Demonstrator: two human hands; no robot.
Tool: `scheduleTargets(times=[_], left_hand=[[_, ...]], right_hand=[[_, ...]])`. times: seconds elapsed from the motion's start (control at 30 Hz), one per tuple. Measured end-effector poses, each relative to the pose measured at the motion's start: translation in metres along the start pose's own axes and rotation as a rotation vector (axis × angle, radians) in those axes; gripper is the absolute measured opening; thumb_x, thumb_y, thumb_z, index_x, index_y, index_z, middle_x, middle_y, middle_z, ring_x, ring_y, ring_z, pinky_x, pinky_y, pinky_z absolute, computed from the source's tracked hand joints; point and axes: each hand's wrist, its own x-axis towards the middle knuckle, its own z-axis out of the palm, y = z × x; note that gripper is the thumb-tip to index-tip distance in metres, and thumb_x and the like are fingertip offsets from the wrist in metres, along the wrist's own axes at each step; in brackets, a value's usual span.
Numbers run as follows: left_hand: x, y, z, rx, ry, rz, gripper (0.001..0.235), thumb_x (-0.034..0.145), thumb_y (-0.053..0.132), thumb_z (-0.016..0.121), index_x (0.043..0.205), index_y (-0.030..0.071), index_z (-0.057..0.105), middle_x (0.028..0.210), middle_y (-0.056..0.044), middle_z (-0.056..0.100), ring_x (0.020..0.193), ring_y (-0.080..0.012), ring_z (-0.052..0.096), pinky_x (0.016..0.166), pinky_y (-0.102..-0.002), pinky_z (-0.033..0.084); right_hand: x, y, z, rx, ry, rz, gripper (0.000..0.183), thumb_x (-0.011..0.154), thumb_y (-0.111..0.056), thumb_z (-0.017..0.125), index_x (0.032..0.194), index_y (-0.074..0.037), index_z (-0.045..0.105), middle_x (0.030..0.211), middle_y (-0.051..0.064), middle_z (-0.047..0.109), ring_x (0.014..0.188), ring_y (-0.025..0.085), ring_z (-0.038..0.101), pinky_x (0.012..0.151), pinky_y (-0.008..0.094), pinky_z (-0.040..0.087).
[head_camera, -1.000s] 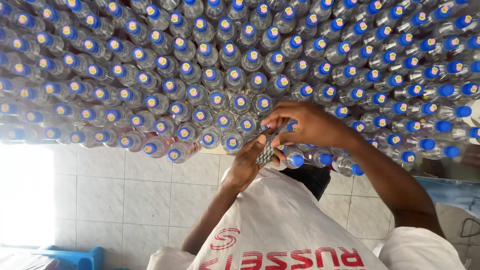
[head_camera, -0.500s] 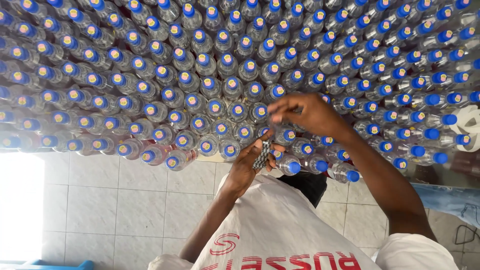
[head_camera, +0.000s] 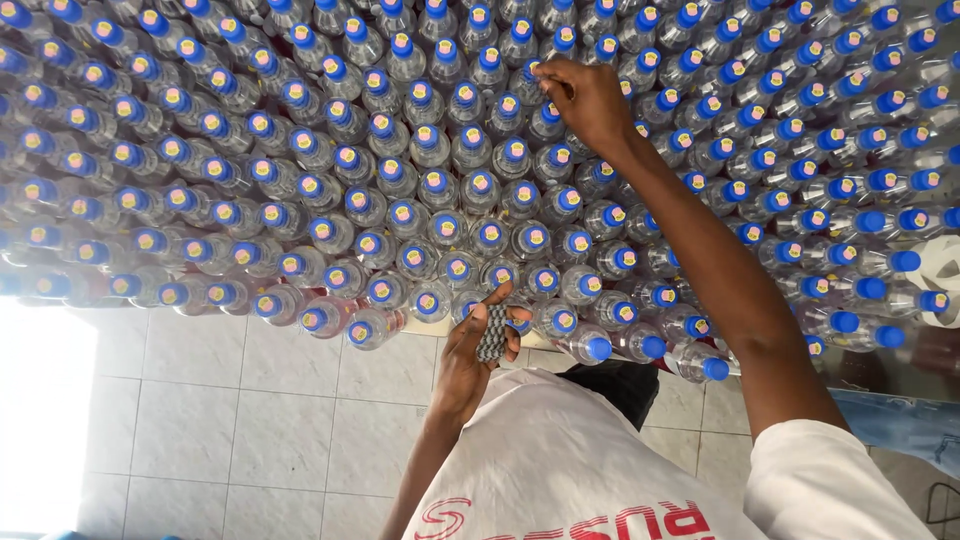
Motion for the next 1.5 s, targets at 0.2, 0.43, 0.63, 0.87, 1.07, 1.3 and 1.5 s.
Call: scheduleTargets(times=[0.2,0.43,0.63,0.87,1.07,1.3,1.5], left_hand=[[0.003,-0.007,-0.008,-0.058,-0.012,0.015,0.071,0.113,0.042,0.050,0.164,-0.006,0.044,0.120,-0.015,0.077,0.077,-0.0132,0.065,0.072,-0.026,0.054],[0.006,-0.005,0.003,-0.022,-0.018,-0.051,0.064,0.114,0.036,0.046,0.163,-0.004,0.047,0.121,-0.016,0.077,0.078,-0.0152,0.064,0.072,-0.029,0.053],[0.004,-0.004,0.001,-0.034,0.012,-0.042,0.064,0.112,0.037,0.050,0.159,-0.006,0.051,0.121,-0.018,0.077,0.077,-0.0158,0.065,0.071,-0.028,0.053],[0.006,-0.009,-0.002,-0.085,0.001,-0.025,0.068,0.111,0.038,0.053,0.160,-0.008,0.048,0.120,-0.020,0.077,0.077,-0.0163,0.066,0.070,-0.028,0.054],[0.007,-0.007,0.002,-0.060,-0.014,-0.018,0.068,0.111,0.039,0.052,0.162,-0.007,0.047,0.120,-0.018,0.077,0.077,-0.0156,0.065,0.072,-0.029,0.054],[0.014,-0.009,0.008,-0.029,-0.065,-0.046,0.069,0.112,0.042,0.051,0.162,-0.006,0.049,0.120,-0.016,0.077,0.080,-0.0153,0.066,0.072,-0.028,0.052],[0.023,-0.018,0.000,0.009,-0.135,0.005,0.064,0.118,0.037,0.041,0.165,-0.007,0.042,0.128,-0.024,0.073,0.090,-0.0182,0.073,0.074,-0.028,0.063]], right_hand=[[-0.005,0.000,-0.009,-0.065,-0.063,-0.005,0.023,0.113,0.002,0.074,0.136,0.004,0.077,0.092,0.014,0.080,0.066,0.019,0.069,0.057,0.035,0.056],[-0.011,-0.002,-0.019,-0.001,-0.075,0.024,0.024,0.112,0.006,0.072,0.135,0.005,0.075,0.103,0.017,0.081,0.069,0.019,0.069,0.059,0.032,0.057],[-0.010,0.005,-0.012,0.045,-0.047,0.207,0.025,0.108,-0.004,0.076,0.132,0.003,0.076,0.115,0.021,0.082,0.097,0.031,0.082,0.079,0.043,0.070],[-0.008,0.006,-0.013,0.029,-0.071,0.224,0.017,0.104,-0.007,0.084,0.118,-0.002,0.078,0.106,0.015,0.082,0.092,0.027,0.079,0.078,0.040,0.067],[-0.014,-0.016,-0.029,0.134,-0.166,0.233,0.015,0.104,-0.009,0.084,0.115,-0.004,0.075,0.112,0.013,0.080,0.100,0.025,0.078,0.087,0.040,0.066],[-0.017,-0.012,-0.033,0.078,-0.211,0.119,0.036,0.100,-0.007,0.086,0.132,0.000,0.070,0.129,0.020,0.076,0.113,0.033,0.076,0.092,0.044,0.066],[-0.005,-0.038,-0.043,-0.027,-0.313,0.049,0.041,0.098,0.005,0.079,0.138,0.003,0.072,0.119,0.035,0.075,0.110,0.052,0.074,0.086,0.055,0.065]])
